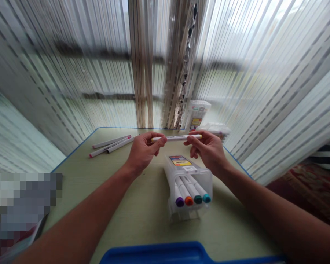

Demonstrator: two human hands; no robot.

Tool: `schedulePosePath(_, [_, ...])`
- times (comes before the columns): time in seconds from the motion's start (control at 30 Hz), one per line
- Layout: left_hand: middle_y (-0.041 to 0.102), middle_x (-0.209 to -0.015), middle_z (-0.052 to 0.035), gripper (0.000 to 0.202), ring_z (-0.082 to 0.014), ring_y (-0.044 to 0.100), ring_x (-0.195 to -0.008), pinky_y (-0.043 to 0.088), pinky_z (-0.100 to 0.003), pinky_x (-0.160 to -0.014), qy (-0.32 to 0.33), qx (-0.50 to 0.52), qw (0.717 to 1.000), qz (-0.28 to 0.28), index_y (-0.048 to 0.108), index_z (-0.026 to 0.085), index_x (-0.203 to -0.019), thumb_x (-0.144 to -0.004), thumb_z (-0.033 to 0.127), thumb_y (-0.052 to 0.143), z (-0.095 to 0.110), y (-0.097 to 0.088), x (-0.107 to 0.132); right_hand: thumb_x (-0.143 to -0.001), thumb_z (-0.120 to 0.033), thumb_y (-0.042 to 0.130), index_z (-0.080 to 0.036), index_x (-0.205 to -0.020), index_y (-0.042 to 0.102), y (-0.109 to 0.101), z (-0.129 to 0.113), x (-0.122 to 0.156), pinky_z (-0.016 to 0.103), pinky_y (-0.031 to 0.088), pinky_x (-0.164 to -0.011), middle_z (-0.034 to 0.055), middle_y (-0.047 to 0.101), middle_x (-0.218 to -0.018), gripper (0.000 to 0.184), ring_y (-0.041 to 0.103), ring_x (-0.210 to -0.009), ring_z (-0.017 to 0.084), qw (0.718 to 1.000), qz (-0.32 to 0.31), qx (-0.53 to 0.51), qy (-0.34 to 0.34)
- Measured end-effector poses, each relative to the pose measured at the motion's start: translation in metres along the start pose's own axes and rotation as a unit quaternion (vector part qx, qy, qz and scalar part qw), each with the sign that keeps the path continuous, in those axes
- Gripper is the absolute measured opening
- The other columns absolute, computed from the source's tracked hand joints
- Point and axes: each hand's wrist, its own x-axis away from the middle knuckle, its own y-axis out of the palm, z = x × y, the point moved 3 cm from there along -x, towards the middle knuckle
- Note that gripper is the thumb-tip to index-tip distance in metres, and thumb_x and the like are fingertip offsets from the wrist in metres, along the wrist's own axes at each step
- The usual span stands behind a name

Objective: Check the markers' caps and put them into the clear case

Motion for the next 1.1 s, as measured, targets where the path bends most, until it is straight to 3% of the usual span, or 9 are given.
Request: schedulePosePath(1.1, [0.069, -0.073, -0.0069, 0.025, -0.0079, 0.053, -0.047, 0.042, -0.021, -0.047, -0.053, 0.101, 0.993, 0.020, 0.071, 0.009, -0.098, -0.089, 0.031, 0.062, -0.0033, -0.0017, -0.0016, -0.085, -0.043, 0.068, -0.016, -0.099, 0.068, -0.0017, -0.0007, -0.0020, 0.023, 0.039, -0.034, 0.0059, 0.076, -0.074, 0.030, 0.060, -0.039, 0.013, 0.999, 0.006, -0.042, 0.029])
